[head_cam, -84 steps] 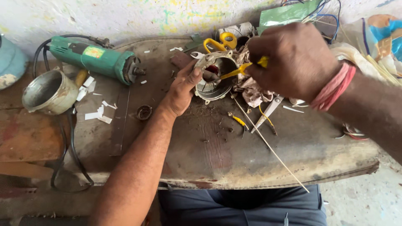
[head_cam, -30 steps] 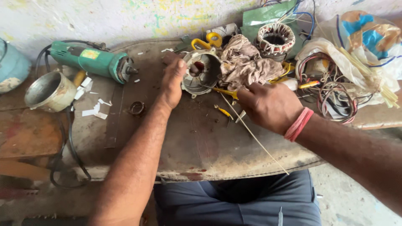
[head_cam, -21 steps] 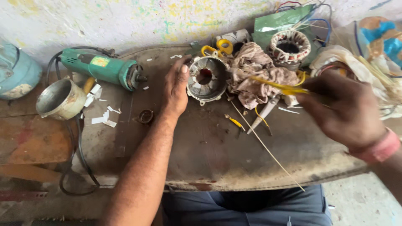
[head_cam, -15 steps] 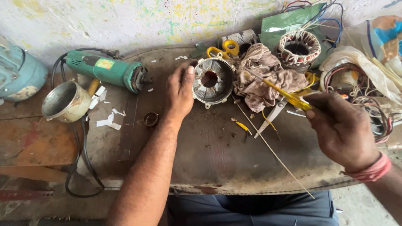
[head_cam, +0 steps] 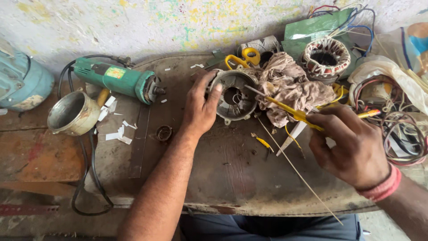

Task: The person uses a yellow-handled screwdriver to scrape and remove material from the inside of a cylindrical metal housing. They repeatedly scrape the interior surface and occasionally wipe the area with a cloth.

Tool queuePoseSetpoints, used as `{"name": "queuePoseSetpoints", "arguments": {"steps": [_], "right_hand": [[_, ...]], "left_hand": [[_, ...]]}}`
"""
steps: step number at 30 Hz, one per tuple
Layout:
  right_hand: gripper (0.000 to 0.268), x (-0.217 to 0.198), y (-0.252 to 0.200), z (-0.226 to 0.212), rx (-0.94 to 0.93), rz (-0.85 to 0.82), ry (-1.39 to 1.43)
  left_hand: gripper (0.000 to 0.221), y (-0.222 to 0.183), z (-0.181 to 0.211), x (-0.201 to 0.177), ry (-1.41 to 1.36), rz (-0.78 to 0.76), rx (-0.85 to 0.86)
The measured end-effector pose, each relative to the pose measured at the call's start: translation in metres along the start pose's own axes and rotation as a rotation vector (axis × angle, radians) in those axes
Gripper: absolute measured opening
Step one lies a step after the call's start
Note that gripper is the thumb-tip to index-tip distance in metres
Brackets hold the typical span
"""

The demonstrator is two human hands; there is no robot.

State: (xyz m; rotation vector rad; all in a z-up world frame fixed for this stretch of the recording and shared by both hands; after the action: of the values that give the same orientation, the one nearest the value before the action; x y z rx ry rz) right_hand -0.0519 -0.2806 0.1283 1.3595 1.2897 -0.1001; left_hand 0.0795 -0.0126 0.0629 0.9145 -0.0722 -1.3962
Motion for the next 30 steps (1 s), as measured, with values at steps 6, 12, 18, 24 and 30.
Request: {"name": "queuePoseSetpoints", "arguments": {"steps": [6,12,18,24,30], "right_hand": [[0.029,0.014,-0.004,-0.014,-0.004,0.006,-0.027],[0.032,0.016,-0.005,-0.005,0.045,0.008,0.145],[0.029,0.011,-0.023,0.017,0.282,0.076,0.339],[0.052,0.049,-0.018,0.038,0.709,0.145,1.162],[0.054,0.116,0.026,0.035,0.887,-0.134,0.907]], "left_hand": [[0.068,-0.004,0.014,0.005,-0.209,-0.16,-0.015],[0.063,-0.006,0.005,0.007,-0.298,-0.161,-0.002],[0.045,-0.007,-0.047,0.02,-0.662,-0.121,-0.34],[0.053,-0.009,-0.008,-0.019,-0.487,0.21,0.065],[0.063,-0.012,0.019,-0.007,-0.526,0.1,0.102]]}}
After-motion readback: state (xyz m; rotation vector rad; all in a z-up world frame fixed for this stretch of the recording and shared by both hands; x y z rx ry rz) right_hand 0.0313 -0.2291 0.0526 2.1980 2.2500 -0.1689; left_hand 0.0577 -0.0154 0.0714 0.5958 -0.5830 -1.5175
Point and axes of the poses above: each hand's wrist, its own y-axis towards the middle knuckle, its own x-axis out of the palm, z = x × y, the point moved 10 cm from there along y, towards the middle knuckle, and after that the axes turned 2 degrees about y, right-handed, at the moved point
